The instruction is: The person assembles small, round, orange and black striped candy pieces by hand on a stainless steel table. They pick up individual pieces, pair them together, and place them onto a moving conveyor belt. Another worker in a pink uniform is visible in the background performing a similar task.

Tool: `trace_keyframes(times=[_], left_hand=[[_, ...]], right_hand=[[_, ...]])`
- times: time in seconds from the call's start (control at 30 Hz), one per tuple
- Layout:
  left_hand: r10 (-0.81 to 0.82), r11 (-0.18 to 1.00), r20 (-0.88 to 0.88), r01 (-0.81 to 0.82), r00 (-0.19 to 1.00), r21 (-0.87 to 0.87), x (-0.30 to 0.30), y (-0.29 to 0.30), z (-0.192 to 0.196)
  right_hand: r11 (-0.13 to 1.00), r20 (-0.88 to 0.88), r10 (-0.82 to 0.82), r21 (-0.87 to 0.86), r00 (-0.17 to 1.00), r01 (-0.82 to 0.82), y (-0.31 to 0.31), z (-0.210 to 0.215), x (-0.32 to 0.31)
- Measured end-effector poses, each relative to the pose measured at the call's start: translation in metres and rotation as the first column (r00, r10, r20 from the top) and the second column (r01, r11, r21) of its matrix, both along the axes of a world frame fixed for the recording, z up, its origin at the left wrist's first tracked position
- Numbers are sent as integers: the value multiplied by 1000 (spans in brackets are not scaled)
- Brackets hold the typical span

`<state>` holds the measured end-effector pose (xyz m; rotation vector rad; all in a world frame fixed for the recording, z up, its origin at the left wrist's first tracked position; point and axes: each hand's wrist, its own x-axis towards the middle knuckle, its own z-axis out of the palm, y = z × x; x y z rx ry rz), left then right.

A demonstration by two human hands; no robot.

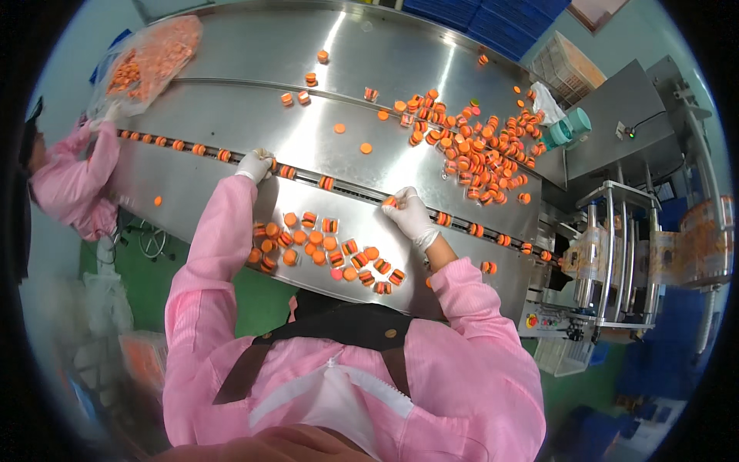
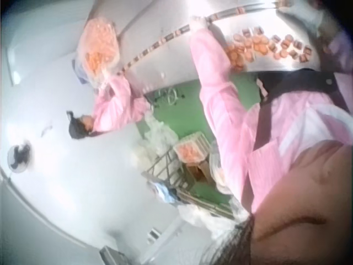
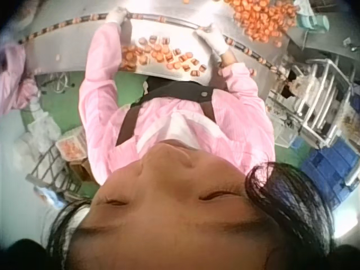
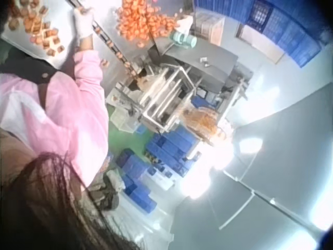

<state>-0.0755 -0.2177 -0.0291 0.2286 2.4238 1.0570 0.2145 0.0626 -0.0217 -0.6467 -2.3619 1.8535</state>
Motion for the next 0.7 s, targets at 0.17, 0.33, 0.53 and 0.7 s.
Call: trace_keyframes(times=[0.17,0.33,0.53,0.7], left_hand=[[-119,954,-25,107,993,-281,-2,9,-2],[-300,897,-186,211,935,-388,6,19,32],[-189,965,-471,74,861,-252,-60,45,35],[-32,974,-476,-80,879,-214,-125,85,16]], right_hand=[[956,243,43,273,969,-111,-6,21,-11],[865,448,-6,451,894,-221,11,39,-20],[787,491,-66,561,869,-257,40,22,-6],[771,466,-249,626,849,-117,47,37,-1]])
